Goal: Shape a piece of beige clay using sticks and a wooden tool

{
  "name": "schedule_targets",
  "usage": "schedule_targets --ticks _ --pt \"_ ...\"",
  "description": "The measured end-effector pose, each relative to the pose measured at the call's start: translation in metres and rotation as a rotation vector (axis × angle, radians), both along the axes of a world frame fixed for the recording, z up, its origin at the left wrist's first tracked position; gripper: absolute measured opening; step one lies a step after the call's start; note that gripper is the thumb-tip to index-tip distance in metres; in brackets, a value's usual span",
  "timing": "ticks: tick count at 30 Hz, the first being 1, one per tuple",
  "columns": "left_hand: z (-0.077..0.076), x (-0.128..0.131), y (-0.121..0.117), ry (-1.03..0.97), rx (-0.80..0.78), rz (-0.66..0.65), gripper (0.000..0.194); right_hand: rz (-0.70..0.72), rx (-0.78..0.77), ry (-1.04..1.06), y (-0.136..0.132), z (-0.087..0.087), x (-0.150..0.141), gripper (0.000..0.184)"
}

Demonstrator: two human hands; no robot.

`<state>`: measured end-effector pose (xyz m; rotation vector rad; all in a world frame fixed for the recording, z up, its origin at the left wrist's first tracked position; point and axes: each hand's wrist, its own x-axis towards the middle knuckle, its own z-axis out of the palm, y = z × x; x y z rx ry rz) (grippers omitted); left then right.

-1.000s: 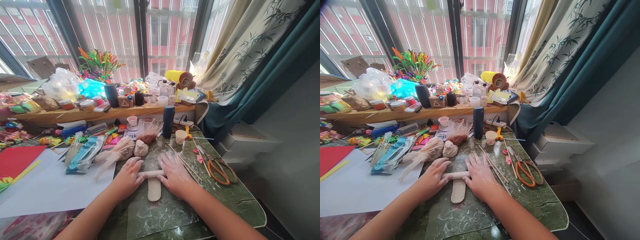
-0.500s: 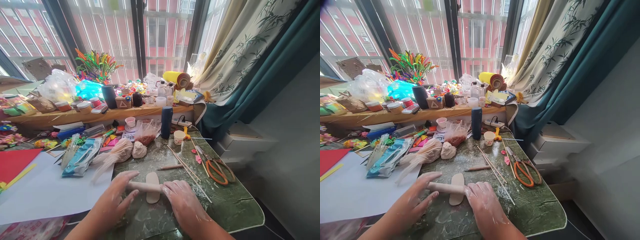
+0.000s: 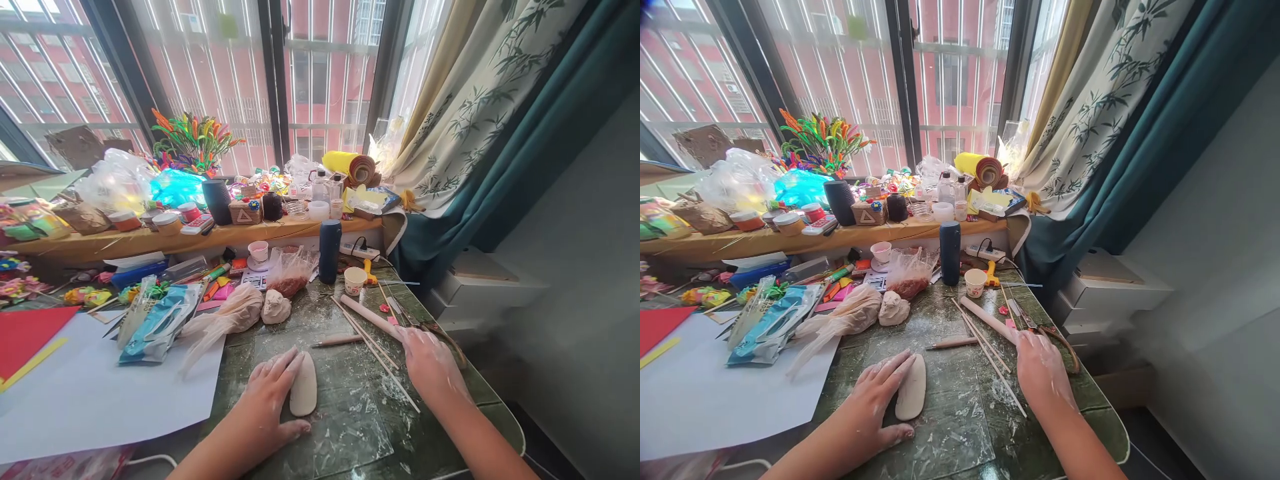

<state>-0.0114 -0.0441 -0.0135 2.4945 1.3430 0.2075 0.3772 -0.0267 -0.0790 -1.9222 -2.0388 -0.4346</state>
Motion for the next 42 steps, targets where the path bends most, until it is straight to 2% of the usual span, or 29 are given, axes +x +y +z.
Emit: schedule_targets --ticks 2,3,6,7,10,14,16,18,20,22,24,28,31,38,42 --pt "0.004 0.003 0.001 0.006 0.061 -0.013 0.096 -0.016 0.011 0.006 -0.001 -0.002 -0.003 0.033" --pt "0.008 0.004 0.001 0.007 0.096 -0.063 0.083 -0.023 0.021 0.014 -0.002 -0.002 -0.005 0.033" --pt "0.020 0.008 -0.002 -0.003 0.181 -0.328 0.034 -0.023 0.067 0.055 -0.006 0.005 -0.010 0.035" --pt "0.022 0.009 -0.004 -0.010 0.200 -0.401 0.027 -0.013 0.085 0.075 -0.007 0.008 -0.013 0.035" --pt "0.023 0.011 -0.009 -0.025 0.235 -0.484 0.028 0.065 0.104 0.142 -0.015 0.018 -0.026 0.037" --pt "0.013 0.010 -0.009 -0.046 0.211 -0.454 0.029 0.270 0.039 0.236 -0.034 0.028 -0.065 0.043" --pt "0.007 0.009 -0.006 -0.052 0.197 -0.342 0.033 0.399 -0.044 0.278 -0.044 0.032 -0.091 0.045" --pt "0.002 0.008 0.000 -0.041 0.182 -0.169 0.058 0.499 -0.165 0.318 -0.051 0.036 -0.115 0.046" --pt "0.000 0.007 0.006 -0.011 0.147 -0.039 0.087 0.522 -0.302 0.344 -0.052 0.041 -0.132 0.058" --pt "0.000 0.007 0.011 0.020 0.127 -0.020 0.094 0.504 -0.434 0.356 -0.049 0.045 -0.142 0.074" --pt "0.003 0.007 0.014 0.042 0.159 -0.118 0.083 0.500 -0.515 0.357 -0.046 0.046 -0.146 0.082" --pt "0.012 0.009 0.013 0.058 0.298 -0.431 0.037 0.509 -0.529 0.347 -0.043 0.043 -0.145 0.081" --pt "0.018 0.013 0.009 0.046 0.360 -0.555 0.026 0.502 -0.522 0.348 -0.045 0.041 -0.145 0.081" --pt "0.021 0.018 0.009 -0.025 0.567 -0.587 0.018 0.510 -0.588 0.409 -0.043 0.045 -0.142 0.074" --pt "0.023 0.012 0.019 -0.011 0.570 -0.491 0.027 0.507 -0.648 0.438 -0.042 0.052 -0.140 0.076"
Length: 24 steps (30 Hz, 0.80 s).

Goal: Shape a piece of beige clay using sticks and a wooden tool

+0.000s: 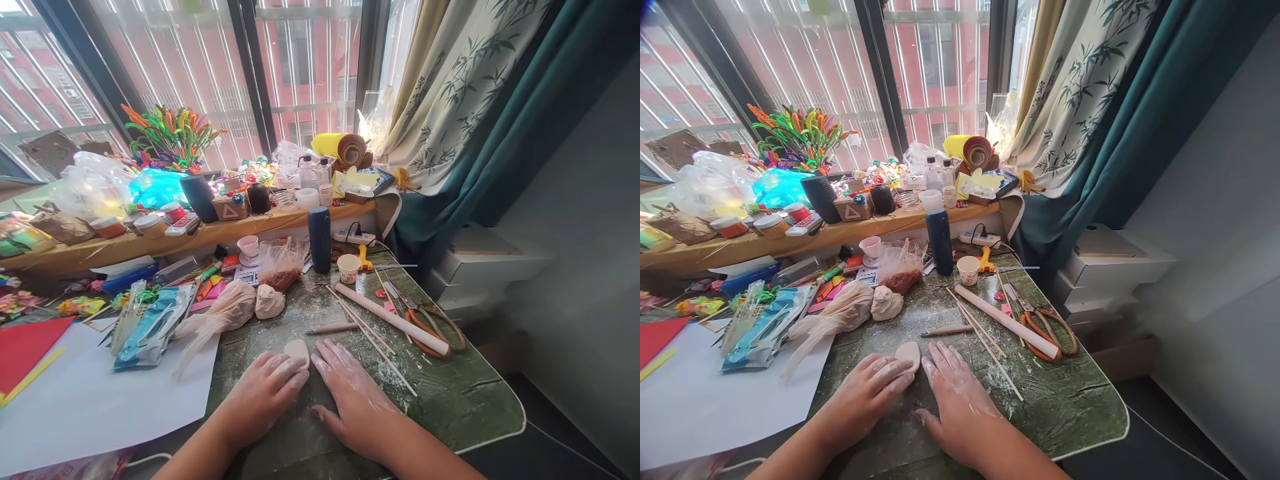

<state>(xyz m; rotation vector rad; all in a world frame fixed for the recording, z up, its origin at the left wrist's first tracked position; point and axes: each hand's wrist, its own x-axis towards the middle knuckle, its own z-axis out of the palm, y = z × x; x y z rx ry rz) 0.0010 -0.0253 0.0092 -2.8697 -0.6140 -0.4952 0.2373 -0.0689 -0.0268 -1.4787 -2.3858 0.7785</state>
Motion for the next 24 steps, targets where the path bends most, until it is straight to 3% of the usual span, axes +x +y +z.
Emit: schedule_targets --ticks 5,10,16,20,22,24 --pt "-0.002 -0.001 0.017 -0.095 -0.039 0.190 0.027 -0.015 -0.046 0.015 0.000 0.009 -0.001 0.078" --pt "-0.008 0.002 0.016 0.014 -0.137 0.070 0.021 -0.033 -0.017 0.033 -0.001 0.006 -0.001 0.074" --pt "-0.016 -0.005 0.016 -0.145 -0.228 0.167 0.022 -0.038 0.027 0.067 -0.003 0.003 0.000 0.071" --pt "-0.006 -0.002 0.021 -0.532 -0.533 0.399 0.017 -0.056 0.029 0.093 -0.003 0.004 -0.001 0.068" --pt "0.003 0.003 0.022 -0.793 -0.782 0.563 0.022 -0.061 0.038 0.129 -0.003 0.000 0.000 0.067" --pt "0.010 0.010 0.021 -1.027 -1.080 0.623 0.037 -0.078 0.042 0.203 -0.004 -0.006 0.003 0.068"
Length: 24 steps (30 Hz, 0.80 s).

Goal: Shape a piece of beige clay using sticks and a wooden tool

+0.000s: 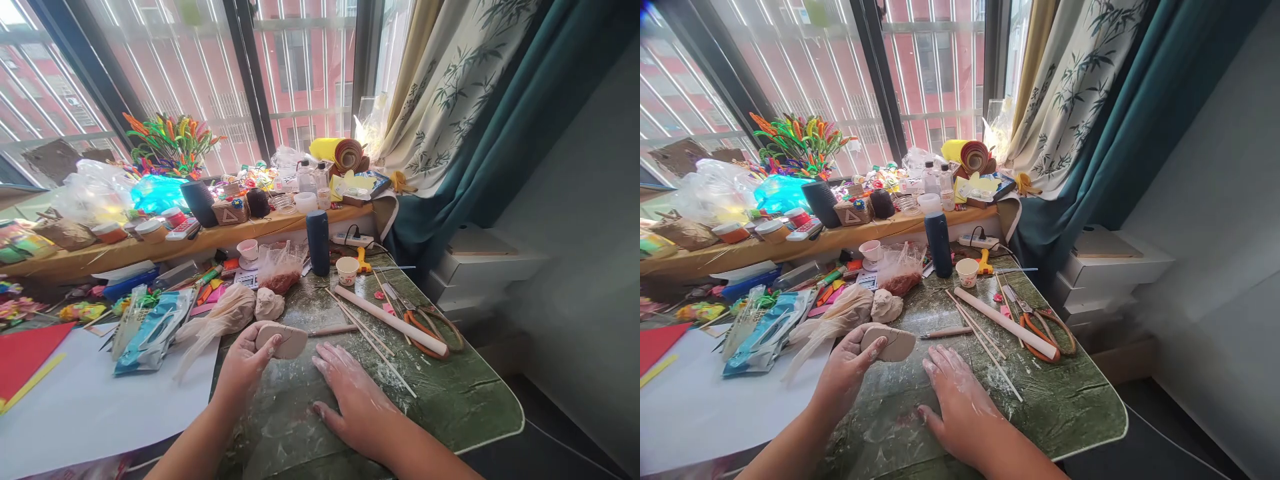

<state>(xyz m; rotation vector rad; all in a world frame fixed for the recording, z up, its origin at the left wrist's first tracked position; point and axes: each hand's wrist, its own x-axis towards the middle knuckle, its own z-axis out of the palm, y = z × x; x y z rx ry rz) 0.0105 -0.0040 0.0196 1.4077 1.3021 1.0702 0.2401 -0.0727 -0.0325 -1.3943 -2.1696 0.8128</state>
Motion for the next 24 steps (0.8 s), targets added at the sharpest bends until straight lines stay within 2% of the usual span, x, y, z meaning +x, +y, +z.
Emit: schedule_targets --ticks 3,6,8,10,14,17,20,24 --pt "0.003 0.008 -0.002 -0.225 -0.261 -0.090 0.053 -0.076 -0.049 0.273 0.002 -0.009 0.004 0.067" --pt "-0.003 0.013 -0.001 -0.171 -0.330 -0.199 0.050 -0.148 -0.271 0.690 0.009 -0.011 0.003 0.060" --pt "-0.008 0.014 0.001 -0.069 -0.319 -0.250 0.045 -0.161 -0.440 0.857 0.014 -0.010 -0.001 0.052" --pt "-0.011 0.015 0.004 0.048 -0.292 -0.301 0.042 -0.194 -0.519 0.877 0.017 -0.008 -0.007 0.042" --pt "-0.006 0.013 0.009 0.331 -0.162 -0.333 0.031 -0.294 -0.502 0.819 0.018 -0.008 -0.018 0.030" --pt "-0.001 0.011 0.012 0.415 -0.108 -0.339 0.025 -0.285 -0.505 0.825 0.019 -0.008 -0.023 0.029" --pt "-0.007 0.007 0.017 0.319 -0.131 -0.352 0.031 -0.256 -0.534 0.854 0.022 -0.004 -0.024 0.032" --pt "-0.030 -0.001 0.021 -0.011 -0.190 -0.312 0.047 -0.189 -0.605 0.839 0.025 0.006 -0.021 0.036"
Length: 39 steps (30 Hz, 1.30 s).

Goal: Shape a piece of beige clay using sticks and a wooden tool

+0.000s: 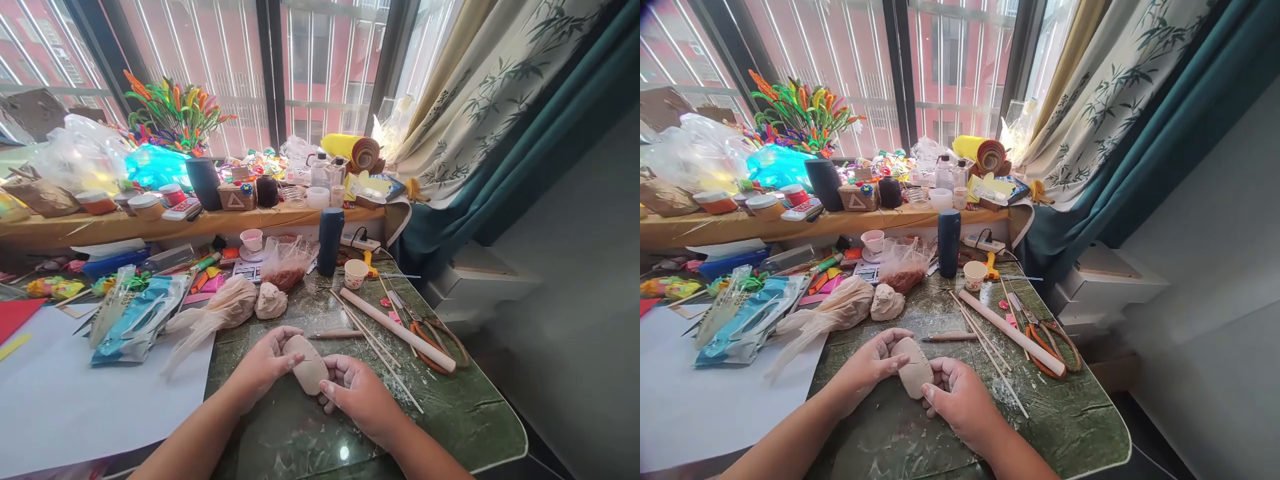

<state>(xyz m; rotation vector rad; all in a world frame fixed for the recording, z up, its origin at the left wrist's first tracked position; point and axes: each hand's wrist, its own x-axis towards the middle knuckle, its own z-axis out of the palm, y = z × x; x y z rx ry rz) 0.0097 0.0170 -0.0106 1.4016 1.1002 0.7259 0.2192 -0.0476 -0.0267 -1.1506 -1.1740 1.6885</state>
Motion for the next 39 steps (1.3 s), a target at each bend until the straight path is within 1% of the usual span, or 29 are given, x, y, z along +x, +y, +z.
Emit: schedule_targets --ticks 2,5,7,8,9,10,11,13,14,15,16,17,19,20,24,27,32,35,37,39 --pt "-0.008 -0.003 0.000 -0.111 0.002 0.024 0.049 0.069 -0.001 0.008 0.000 0.004 0.001 0.038" --pt "-0.011 -0.007 0.000 -0.153 0.102 0.022 0.043 0.155 0.016 -0.029 -0.002 0.004 0.002 0.042" --pt "-0.008 -0.011 0.001 -0.067 0.224 0.034 0.040 0.141 0.020 -0.145 -0.003 0.000 0.003 0.041" --pt "-0.006 -0.013 0.002 0.023 0.302 0.056 0.040 0.100 0.046 -0.234 -0.003 -0.002 0.004 0.039" --pt "-0.004 -0.016 0.003 0.133 0.382 0.078 0.040 0.041 0.108 -0.341 -0.002 -0.005 0.006 0.036" --pt "-0.003 -0.018 0.004 0.240 0.455 0.091 0.040 -0.030 0.211 -0.455 -0.001 -0.007 0.008 0.032" --pt "-0.002 -0.020 0.004 0.333 0.517 0.082 0.039 -0.096 0.348 -0.563 0.002 -0.008 0.012 0.029" --pt "-0.004 -0.021 0.001 0.456 0.607 -0.007 0.038 -0.172 0.632 -0.741 0.008 -0.010 0.019 0.028" --pt "-0.006 -0.019 -0.002 0.506 0.644 -0.077 0.042 -0.178 0.737 -0.813 0.012 -0.010 0.023 0.030" --pt "-0.008 -0.016 -0.006 0.562 0.680 -0.141 0.048 -0.167 0.809 -0.877 0.015 -0.010 0.026 0.033" --pt "-0.012 -0.013 -0.010 0.626 0.712 -0.196 0.057 -0.152 0.855 -0.937 0.019 -0.011 0.029 0.037" --pt "-0.015 -0.008 -0.015 0.700 0.737 -0.221 0.067 -0.136 0.882 -0.993 0.022 -0.012 0.031 0.040" --pt "-0.022 0.000 -0.023 0.825 0.741 -0.229 0.082 -0.113 0.913 -1.087 0.027 -0.015 0.033 0.043" --pt "-0.026 0.004 -0.026 0.864 0.732 -0.251 0.086 -0.102 0.921 -1.122 0.028 -0.017 0.034 0.043" --pt "-0.032 0.009 -0.028 0.930 0.732 -0.301 0.091 -0.096 0.911 -1.190 0.031 -0.022 0.032 0.038" --pt "-0.031 0.007 -0.025 0.953 0.735 -0.308 0.090 -0.088 0.878 -1.208 0.032 -0.022 0.030 0.030" --pt "-0.021 0.010 -0.026 0.955 0.798 -0.310 0.090 -0.116 0.854 -1.272 0.033 -0.023 0.028 0.026" --pt "-0.018 0.023 -0.028 0.934 0.850 -0.275 0.089 -0.116 0.867 -1.273 0.035 -0.026 0.028 0.026" --pt "-0.019 0.034 -0.029 0.937 0.845 -0.267 0.089 -0.114 0.868 -1.261 0.036 -0.028 0.028 0.025" --pt "-0.023 0.045 -0.030 0.940 0.811 -0.296 0.091 -0.128 0.861 -1.252 0.037 -0.031 0.028 0.023"
